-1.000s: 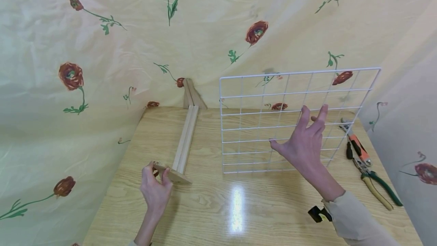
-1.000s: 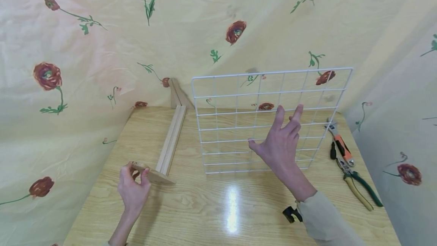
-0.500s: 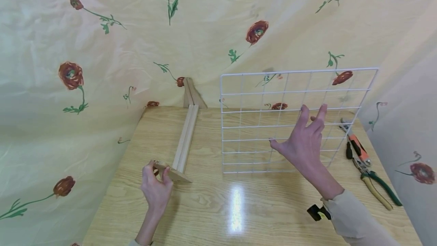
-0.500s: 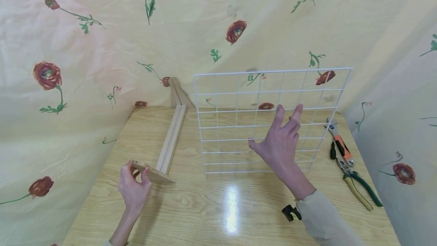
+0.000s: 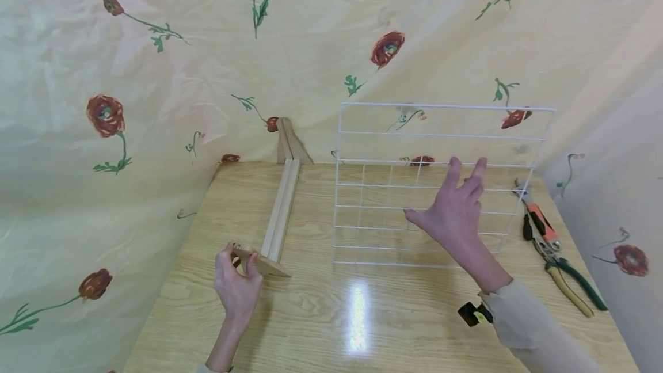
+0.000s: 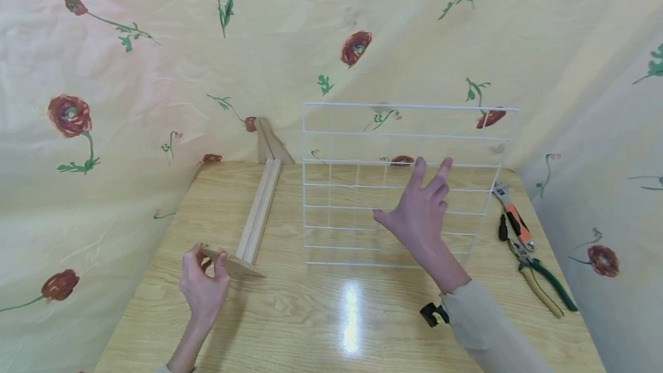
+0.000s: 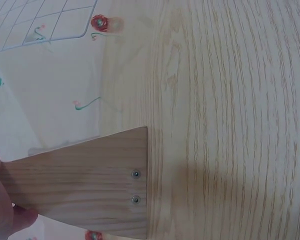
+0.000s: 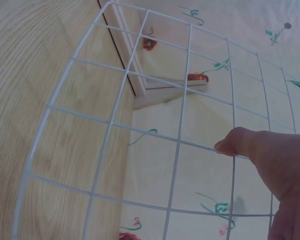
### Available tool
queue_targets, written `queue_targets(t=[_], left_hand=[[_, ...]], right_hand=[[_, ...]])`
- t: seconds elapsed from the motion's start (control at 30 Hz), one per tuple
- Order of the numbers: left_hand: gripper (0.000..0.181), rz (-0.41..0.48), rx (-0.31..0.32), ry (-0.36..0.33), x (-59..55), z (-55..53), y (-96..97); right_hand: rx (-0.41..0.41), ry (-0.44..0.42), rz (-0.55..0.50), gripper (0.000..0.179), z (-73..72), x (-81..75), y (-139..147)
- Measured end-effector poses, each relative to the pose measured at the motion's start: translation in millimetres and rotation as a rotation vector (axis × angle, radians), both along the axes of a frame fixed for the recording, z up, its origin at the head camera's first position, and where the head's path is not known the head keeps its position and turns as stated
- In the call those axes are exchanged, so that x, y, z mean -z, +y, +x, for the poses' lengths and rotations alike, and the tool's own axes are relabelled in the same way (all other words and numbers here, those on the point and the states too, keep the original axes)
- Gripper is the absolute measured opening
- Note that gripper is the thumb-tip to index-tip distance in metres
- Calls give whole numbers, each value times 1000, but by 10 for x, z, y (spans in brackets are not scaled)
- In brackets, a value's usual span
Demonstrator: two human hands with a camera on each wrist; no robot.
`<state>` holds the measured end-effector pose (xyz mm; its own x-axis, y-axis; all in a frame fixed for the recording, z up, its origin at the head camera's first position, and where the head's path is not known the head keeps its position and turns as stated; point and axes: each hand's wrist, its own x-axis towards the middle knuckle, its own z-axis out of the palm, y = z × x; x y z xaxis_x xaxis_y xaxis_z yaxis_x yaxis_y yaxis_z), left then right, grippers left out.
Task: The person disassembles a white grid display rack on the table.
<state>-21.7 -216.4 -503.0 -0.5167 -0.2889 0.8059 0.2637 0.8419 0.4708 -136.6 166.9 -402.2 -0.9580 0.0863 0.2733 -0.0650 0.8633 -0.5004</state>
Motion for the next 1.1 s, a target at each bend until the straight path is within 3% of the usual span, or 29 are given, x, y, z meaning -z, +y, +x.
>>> queue_targets(t=[0.5,1.1], left_hand=[[59,-7,-9,8,12,-1,-21],[59,-12,-16,29,16,-21,-16]], right_hand=[[-9,-110,32,138,-174,18,-139],[-31,-221,62,141,-367,177,-285]])
